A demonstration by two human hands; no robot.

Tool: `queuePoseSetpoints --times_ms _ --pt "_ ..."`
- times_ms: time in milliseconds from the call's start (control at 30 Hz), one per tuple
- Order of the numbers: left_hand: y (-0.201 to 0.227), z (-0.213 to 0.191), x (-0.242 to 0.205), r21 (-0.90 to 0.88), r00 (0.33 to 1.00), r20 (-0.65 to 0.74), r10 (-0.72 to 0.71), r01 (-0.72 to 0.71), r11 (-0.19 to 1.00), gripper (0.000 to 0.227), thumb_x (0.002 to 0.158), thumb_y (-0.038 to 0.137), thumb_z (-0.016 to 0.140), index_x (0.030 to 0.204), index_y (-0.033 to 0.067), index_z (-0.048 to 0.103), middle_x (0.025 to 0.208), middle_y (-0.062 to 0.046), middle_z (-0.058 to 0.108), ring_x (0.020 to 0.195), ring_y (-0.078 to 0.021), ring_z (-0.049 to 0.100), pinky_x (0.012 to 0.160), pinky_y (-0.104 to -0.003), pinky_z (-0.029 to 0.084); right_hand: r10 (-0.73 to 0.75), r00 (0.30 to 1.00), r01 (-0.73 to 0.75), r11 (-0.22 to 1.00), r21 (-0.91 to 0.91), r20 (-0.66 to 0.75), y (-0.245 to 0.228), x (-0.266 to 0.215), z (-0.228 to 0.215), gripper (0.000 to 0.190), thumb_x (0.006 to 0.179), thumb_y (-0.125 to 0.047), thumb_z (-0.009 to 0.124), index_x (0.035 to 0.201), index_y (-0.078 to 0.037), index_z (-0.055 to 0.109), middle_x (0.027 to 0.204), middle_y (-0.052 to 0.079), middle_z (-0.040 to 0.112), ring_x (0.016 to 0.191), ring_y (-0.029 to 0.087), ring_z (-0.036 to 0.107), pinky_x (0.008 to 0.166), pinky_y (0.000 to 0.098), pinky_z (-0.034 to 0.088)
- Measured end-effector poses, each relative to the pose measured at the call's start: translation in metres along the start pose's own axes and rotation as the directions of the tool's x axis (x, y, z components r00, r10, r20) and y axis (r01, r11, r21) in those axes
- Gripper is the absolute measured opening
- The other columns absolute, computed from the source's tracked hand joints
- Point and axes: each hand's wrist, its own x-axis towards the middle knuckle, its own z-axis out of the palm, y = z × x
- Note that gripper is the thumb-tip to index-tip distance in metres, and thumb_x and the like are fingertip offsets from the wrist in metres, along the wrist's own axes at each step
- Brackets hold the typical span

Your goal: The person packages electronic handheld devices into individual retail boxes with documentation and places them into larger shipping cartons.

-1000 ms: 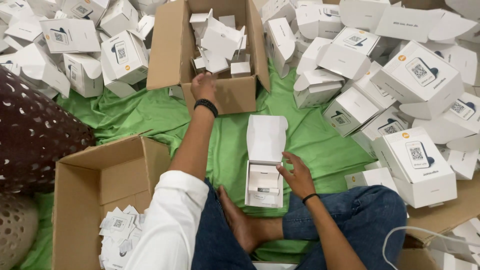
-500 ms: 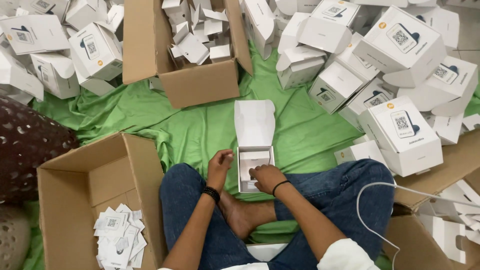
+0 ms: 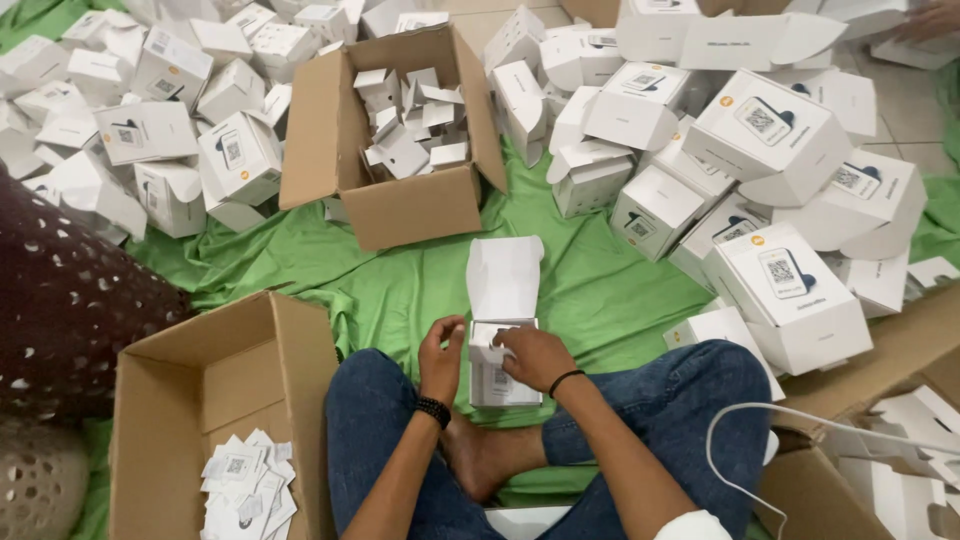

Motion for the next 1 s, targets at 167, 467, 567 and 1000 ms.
queuePoseSetpoints --times_ms 167,467,567,1000 --pt "0.08 0.058 0.004 -0.289 0.995 0.046 0.086 -0.069 0.955 0.031 0.103 0.028 0.059 0.124 0.0055 0.067 0.118 -0.006 0.068 0.107 -0.0189 0.061 0.089 -0.033 0.052 0.131 0.894 -0.039 0.976 0.216 -0.429 0.005 -0.048 -0.083 0.03 0.082 -0.014 0.069 0.111 -0.009 0.072 0.108 0.014 0.074 0.097 0.033 0.071 0.082 0.0447 0.057" --pt "0.215 0.219 -0.08 -0.354 0.657 0.602 0.455 -0.291 0.889 0.035 0.098 0.027 0.065 0.128 0.0082 0.064 0.129 -0.008 0.064 0.12 -0.0233 0.063 0.093 -0.035 0.053 0.488 0.018 -0.407 0.801 0.439 -0.873 0.084 -0.265 -0.124 0.028 0.093 -0.012 0.075 0.118 -0.001 0.067 0.101 0.014 0.073 0.088 0.024 0.068 0.081 0.0332 0.055" --pt "0.221 0.251 -0.107 -0.353 0.551 0.656 0.516 -0.381 0.855 0.034 0.095 0.023 0.069 0.125 0.0074 0.065 0.125 -0.011 0.066 0.117 -0.0276 0.063 0.095 -0.038 0.051 0.471 -0.089 -0.495 0.743 0.449 -0.877 0.117 -0.337 -0.116 0.031 0.096 -0.014 0.075 0.122 -0.002 0.064 0.107 0.013 0.073 0.095 0.024 0.07 0.086 0.0328 0.055" --pt "0.121 0.14 -0.029 0.006 0.73 0.609 0.31 -0.396 0.918 0.026 0.096 0.021 0.067 0.12 0.0095 0.068 0.124 -0.01 0.067 0.115 -0.0263 0.063 0.091 -0.038 0.054 0.389 0.599 -0.484 0.872 0.07 -0.7 0.037 -0.185 -0.13 0.034 0.088 -0.023 0.074 0.119 -0.012 0.07 0.116 0.01 0.072 0.106 0.031 0.067 0.086 0.0415 0.055"
